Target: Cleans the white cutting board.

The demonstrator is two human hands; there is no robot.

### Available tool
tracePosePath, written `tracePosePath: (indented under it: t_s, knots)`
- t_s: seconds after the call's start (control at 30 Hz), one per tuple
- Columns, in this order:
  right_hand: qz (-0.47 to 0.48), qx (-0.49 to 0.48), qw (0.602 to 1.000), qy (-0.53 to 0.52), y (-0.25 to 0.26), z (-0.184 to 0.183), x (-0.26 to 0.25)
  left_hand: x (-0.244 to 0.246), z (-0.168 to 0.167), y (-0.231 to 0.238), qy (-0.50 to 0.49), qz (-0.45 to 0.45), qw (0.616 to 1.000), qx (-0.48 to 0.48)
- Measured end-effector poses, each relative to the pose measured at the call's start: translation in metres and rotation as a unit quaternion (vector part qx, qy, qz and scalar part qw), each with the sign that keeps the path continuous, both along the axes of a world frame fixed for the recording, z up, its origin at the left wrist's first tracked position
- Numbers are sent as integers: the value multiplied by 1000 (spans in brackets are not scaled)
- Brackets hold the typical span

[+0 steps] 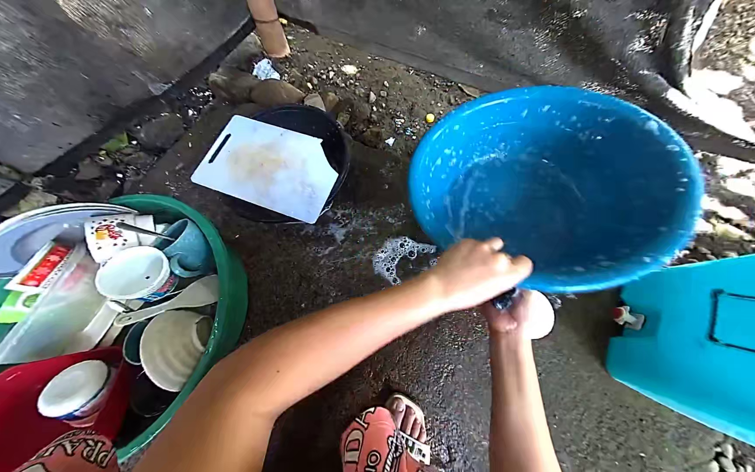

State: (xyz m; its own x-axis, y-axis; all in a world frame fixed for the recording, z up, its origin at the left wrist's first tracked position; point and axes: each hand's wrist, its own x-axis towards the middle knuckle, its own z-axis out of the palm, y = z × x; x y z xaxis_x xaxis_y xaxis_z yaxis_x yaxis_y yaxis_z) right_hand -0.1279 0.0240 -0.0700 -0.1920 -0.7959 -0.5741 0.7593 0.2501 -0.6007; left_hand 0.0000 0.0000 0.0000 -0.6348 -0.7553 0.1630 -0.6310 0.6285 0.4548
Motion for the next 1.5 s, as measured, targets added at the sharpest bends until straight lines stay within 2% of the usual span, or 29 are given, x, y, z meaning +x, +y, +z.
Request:
tracePosePath:
  t_s: [0.07,0.1,0.13,0.2,0.27,0.33,0.37,0.43,0.5,0.53,0.57,0.6,0.63,0.67,0.7,0.73,0.77,0.87,0.9,0.97,1.07,1.17,1.27,1.37,1.43,1.5]
  knots:
    - [5,-14,980,199,2,-39,-34,9,-29,-17,-7,10,1000,-27]
    - [12,8,947,321,6,-45,-46,12,-44,-21,-14,21,999,-24]
    - [14,49,895,443,10,-45,-54,16,-57,-22,-27,29,999,-7]
    - [59,106,761,637,20,-44,-66,20,-81,-20,-64,40,996,38]
    - [199,92,644,733,30,-49,-77,25,-107,-15,-83,47,993,64]
    - [313,59,543,777,38,-63,-77,36,-121,-12,-75,53,992,91]
    - [351,49,505,787,41,-69,-74,45,-123,-15,-55,50,990,119]
    - [393,31,456,798,44,-73,-66,73,-115,-26,-2,60,989,138]
    - [427,11,433,794,45,-76,-59,117,-103,-39,54,187,978,73]
    - [440,-3,425,791,47,-81,-54,145,-99,-43,69,295,952,31]
    - [450,-19,413,792,50,-87,-48,174,-94,-46,87,429,899,17]
    - [459,-39,407,789,53,-90,-38,202,-86,-48,117,567,815,29]
    - [480,-59,411,773,58,-83,-21,229,-80,-50,152,682,713,63]
    - [497,-86,404,763,63,-81,-3,256,-79,-53,184,770,605,89]
    - [524,-99,388,752,68,-76,16,280,-81,-54,216,822,514,116]
    - [549,-112,367,743,73,-73,36,299,-85,-54,257,842,454,137]
    - [576,-124,349,729,78,-68,56,311,-88,-53,304,839,426,151]
    - [555,-271,349,704,93,-79,106,331,-102,-46,497,752,379,210]
    - [559,-306,337,693,94,-83,123,337,-106,-42,555,713,368,221]
    - [563,-341,299,691,93,-89,153,350,-105,-35,620,657,379,199]
    - [568,-344,266,699,87,-89,176,371,-89,-6,633,641,412,136]
    - [590,-336,252,689,83,-83,177,406,-51,45,627,627,458,70]
    - [588,-355,233,688,83,-82,173,456,-10,110,622,633,461,-6]
    - [648,-343,194,652,73,-73,175,509,13,173,588,690,411,-96]
    - [683,-332,172,627,63,-70,179,538,14,208,581,719,353,-142]
    - [709,-332,178,596,52,-70,181,558,12,234,581,740,294,-169]
